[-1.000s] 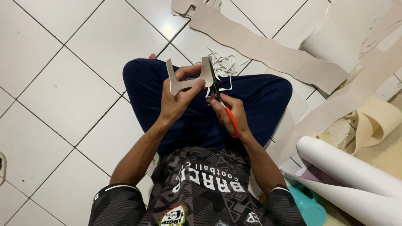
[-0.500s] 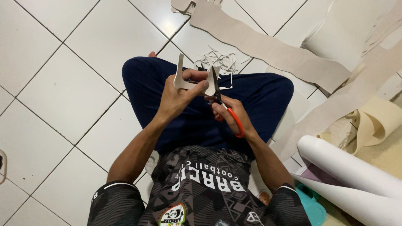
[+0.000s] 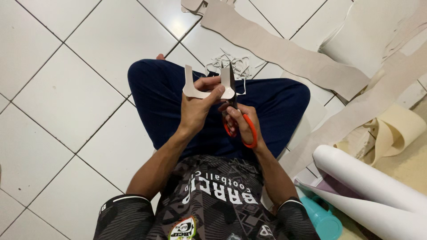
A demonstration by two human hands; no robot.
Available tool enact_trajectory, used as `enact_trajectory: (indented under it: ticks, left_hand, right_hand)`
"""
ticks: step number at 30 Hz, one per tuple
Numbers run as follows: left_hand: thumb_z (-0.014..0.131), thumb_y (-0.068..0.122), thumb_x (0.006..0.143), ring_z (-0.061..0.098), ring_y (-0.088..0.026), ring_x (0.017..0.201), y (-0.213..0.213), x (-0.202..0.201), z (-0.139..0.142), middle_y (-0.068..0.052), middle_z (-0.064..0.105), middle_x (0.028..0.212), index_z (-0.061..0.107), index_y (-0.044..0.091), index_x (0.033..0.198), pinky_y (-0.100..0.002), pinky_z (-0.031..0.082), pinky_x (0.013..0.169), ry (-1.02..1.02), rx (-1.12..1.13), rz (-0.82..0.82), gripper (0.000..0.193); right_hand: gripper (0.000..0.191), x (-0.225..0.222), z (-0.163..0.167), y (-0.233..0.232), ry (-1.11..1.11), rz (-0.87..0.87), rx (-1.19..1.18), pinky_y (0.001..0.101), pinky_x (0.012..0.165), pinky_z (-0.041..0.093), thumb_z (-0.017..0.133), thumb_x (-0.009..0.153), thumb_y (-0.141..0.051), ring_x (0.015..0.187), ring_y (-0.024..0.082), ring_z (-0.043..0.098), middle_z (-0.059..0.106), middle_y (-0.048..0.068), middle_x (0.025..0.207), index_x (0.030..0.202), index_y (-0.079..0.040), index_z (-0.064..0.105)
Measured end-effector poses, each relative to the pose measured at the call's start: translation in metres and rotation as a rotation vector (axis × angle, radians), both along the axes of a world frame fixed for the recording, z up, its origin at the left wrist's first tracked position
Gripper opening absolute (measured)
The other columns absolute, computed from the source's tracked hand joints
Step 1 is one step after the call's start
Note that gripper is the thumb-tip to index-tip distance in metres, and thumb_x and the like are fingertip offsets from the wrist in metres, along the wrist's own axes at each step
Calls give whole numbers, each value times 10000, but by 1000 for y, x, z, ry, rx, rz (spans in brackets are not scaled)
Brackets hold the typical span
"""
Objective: The person sits on the tiled floor and cuts shapes out of a long strip of white leather-like material using red-handled scissors. They trim along outlines, cut out small pieces, set finished cut pieces aside on the floor, and continue cutting more shapes from the remaining strip.
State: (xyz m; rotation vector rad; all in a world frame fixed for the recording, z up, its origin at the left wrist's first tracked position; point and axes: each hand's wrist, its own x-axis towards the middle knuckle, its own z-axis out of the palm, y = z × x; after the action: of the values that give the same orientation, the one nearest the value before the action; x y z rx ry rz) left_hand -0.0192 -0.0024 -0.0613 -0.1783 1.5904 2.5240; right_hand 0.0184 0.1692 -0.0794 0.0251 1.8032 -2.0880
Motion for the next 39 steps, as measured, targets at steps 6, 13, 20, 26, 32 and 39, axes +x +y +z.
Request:
enact_trajectory:
  ticks: [6,13,20,26,32,39]
  left_hand:
    - [738,66,947,741,-189,917,4,-1,-13,-159,723,1059,637,-100,1238,-298,655,809,-17,12,28,350]
    - [741,62,947,737,-180,930,7,-5,-5,-154,722,1061,648,-90,1245,-294,660,821,9,-5,22,347]
    - [736,136,959,746,-177,952,-32,-85,11,-129,712,1098,643,-64,1282,-300,693,809,194,-301,134,391]
    - [793,387,914,727,-246,1092,-79,-244,-61,-115,681,1189,575,-62,1267,-369,675,923,1,-61,257,611]
    - [854,280,820,622,-286,1013,-48,-263,-149,-223,641,1109,550,-69,1174,-391,513,897,-151,-870,338,583]
    - [793,179,811,643,-361,1019,-42,-300,-151,-231,655,1120,614,-50,1107,-442,532,884,187,-1180,347,415]
  right_hand:
    - [367,3,-7,-9,-3,-80,-31,219,413,385,558,1038,-303,470,54,467,499,-16,595,994,39,684]
    - [314,8,-21,-16,-69,-192,-73,209,384,319,594,1038,-268,421,46,399,469,-21,575,862,-10,617]
    - [291,-9,-53,3,-65,-255,-65,218,436,339,588,1049,-285,480,42,408,446,-26,637,911,-29,580]
    - [345,-17,-102,6,-180,-295,20,232,384,317,565,1038,-338,430,51,394,426,-26,581,904,-20,586]
    - [460,-39,-129,9,-357,-382,-109,237,347,306,519,1051,-433,372,59,373,408,-27,520,891,-11,607]
    - [478,-49,-130,12,-395,-369,-176,234,333,312,492,1053,-444,355,58,373,402,-26,506,895,-10,617]
